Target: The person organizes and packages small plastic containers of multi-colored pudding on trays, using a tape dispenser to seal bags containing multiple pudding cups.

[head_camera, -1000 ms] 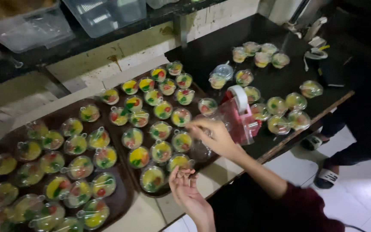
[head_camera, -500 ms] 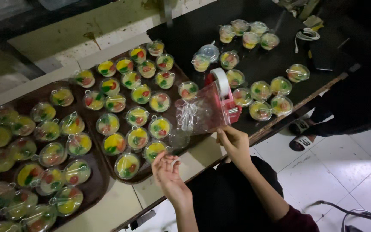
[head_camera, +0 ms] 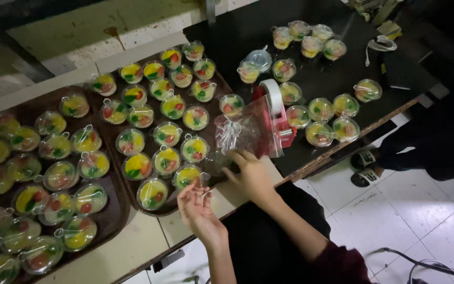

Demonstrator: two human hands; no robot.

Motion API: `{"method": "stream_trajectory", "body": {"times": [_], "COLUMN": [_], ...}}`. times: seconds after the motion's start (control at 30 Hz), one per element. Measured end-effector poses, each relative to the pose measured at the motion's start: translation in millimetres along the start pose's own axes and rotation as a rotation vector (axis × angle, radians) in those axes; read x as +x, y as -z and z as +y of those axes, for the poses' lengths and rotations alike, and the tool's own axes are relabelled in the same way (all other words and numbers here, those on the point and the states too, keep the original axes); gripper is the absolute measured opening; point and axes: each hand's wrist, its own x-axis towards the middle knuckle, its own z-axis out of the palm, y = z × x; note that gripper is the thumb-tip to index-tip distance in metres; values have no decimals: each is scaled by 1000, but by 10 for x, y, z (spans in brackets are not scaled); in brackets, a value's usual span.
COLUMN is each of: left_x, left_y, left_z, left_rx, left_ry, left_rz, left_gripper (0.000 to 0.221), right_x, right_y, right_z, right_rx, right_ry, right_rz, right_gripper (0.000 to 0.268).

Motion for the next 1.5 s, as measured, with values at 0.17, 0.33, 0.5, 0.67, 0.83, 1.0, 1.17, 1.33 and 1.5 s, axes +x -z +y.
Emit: {"method": "stream_trajectory", "body": {"times": [0.17,0.33,0.5,0.67,0.83,1.0,1.17,1.33,1.5], "left_x": [-19,12,-56,-110,80,192,171,102,22], "left_y": [-27,-41,-229,-94,60,167,121,-3,-119], "left_z": [19,22,151,31,-50,53,7,92,225], "left_rx": [21,70,194,427,157,51,30,18,-21], "left_ry": [11,33,-20,-32,-57,-145,-131,-77,-15], "left_rz": [0,-26,-66,-294,-78,112,122,70,60], "left_gripper": [15,11,22,30,6,17,21,27,42], "right_x": [149,96,-80,-131,155,455,464,429,375], "right_y": [-157,-139,144,426,436,-387,-701,-664,-647], "right_z": [-85,91,88,-84,-96,32,77,50,68], "right_rx": [-154,104,907,992,1019,-57,-259,-346,-377], "right_ry": [-220,-233,-457,-205,-64,-204,-283,-312,-219], "right_rz": [-73,64,167,-346,-362,-258,-319,-332,-14], "right_gripper": [63,58,7,7,25,30,34,43,20]}}
